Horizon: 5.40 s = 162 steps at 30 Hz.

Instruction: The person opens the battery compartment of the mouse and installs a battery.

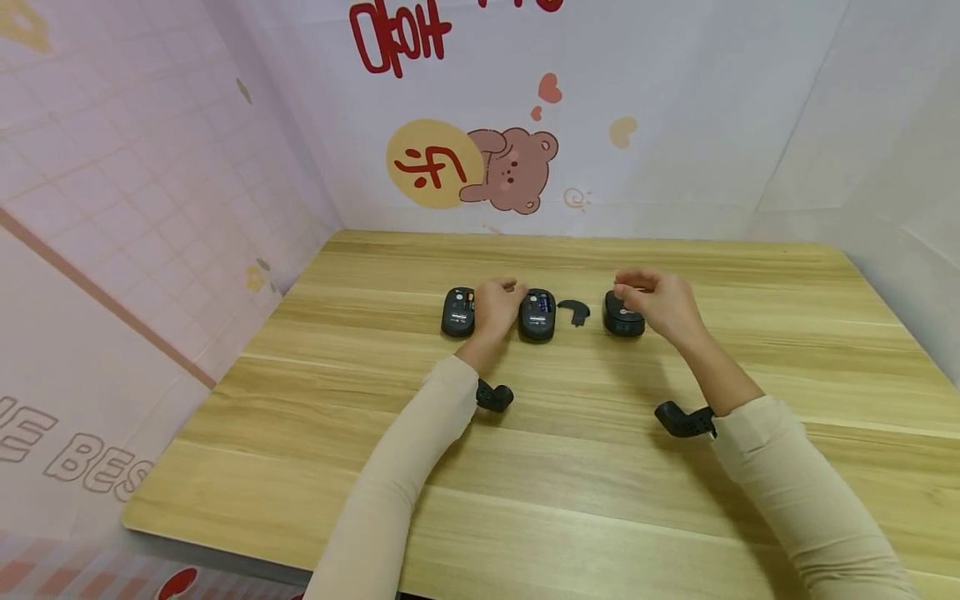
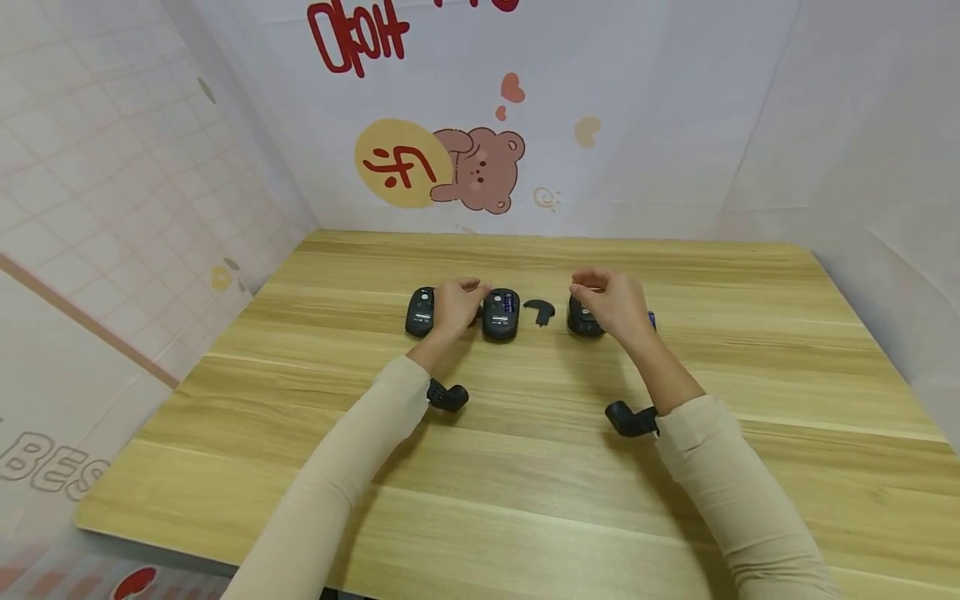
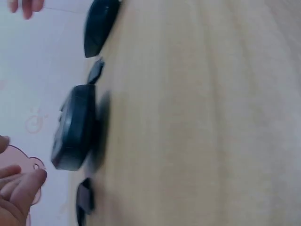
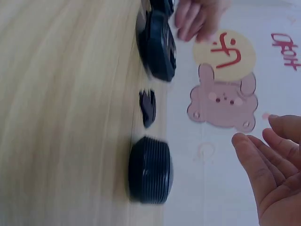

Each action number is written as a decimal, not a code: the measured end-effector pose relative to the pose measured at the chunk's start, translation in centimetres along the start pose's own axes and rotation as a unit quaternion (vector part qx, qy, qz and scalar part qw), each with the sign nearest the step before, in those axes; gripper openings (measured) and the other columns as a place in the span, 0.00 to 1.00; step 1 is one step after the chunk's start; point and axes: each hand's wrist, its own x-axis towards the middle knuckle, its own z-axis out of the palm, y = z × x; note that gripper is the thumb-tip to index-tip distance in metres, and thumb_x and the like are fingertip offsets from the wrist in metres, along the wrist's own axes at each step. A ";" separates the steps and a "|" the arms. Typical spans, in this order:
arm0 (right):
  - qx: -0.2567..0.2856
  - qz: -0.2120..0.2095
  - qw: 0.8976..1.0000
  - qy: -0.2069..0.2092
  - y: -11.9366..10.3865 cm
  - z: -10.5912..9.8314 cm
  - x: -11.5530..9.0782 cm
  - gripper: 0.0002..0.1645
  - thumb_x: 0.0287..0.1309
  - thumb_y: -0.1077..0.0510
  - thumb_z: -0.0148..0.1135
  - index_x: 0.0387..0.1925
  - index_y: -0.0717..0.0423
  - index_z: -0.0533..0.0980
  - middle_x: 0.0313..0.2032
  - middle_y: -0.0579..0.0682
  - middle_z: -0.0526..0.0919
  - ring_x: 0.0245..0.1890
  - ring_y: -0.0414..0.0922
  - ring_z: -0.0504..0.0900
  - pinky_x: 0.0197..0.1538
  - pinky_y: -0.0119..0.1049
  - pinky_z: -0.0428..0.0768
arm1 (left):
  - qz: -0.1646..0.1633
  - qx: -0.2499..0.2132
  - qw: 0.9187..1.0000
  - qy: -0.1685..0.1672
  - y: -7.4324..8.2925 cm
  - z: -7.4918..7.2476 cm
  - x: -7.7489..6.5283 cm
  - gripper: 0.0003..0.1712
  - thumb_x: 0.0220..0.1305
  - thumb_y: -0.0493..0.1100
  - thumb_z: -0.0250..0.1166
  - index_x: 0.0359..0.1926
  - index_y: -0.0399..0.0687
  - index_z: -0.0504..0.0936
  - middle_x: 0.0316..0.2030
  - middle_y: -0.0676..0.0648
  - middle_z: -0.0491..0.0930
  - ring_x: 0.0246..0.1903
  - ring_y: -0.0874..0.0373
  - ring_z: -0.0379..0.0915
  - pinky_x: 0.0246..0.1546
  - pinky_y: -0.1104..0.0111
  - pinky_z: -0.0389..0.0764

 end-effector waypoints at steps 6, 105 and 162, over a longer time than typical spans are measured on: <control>-0.078 0.003 0.997 -0.007 1.6 -1.1 0.8 0.22 0.65 0.55 0.58 0.54 0.67 0.75 0.50 0.66 0.78 0.51 0.61 0.76 0.50 0.55 0.75 | 0.043 -0.065 0.997 0.000 1.8 0.4 -0.1 0.17 0.68 0.45 0.58 0.49 0.37 0.82 0.43 0.43 0.83 0.44 0.55 0.80 0.41 0.69 0.81; 0.035 -0.019 0.996 -0.078 -3.0 0.2 0.7 0.33 0.67 0.49 0.54 0.64 0.69 0.64 0.42 0.66 0.80 0.29 0.43 0.83 0.34 0.27 0.81 | 0.062 -0.145 0.964 -0.216 6.2 -1.4 -2.5 0.25 0.63 0.45 0.65 0.59 0.42 0.76 0.49 0.42 0.81 0.41 0.58 0.80 0.40 0.60 0.82; 0.080 -0.007 0.992 -0.097 -4.2 1.5 -0.4 0.23 0.67 0.54 0.54 0.57 0.64 0.74 0.39 0.59 0.81 0.28 0.43 0.74 0.31 0.33 0.74 | -0.049 -0.195 0.942 -0.267 6.5 -3.6 -3.9 0.18 0.67 0.42 0.60 0.51 0.32 0.80 0.41 0.37 0.82 0.37 0.52 0.83 0.36 0.68 0.83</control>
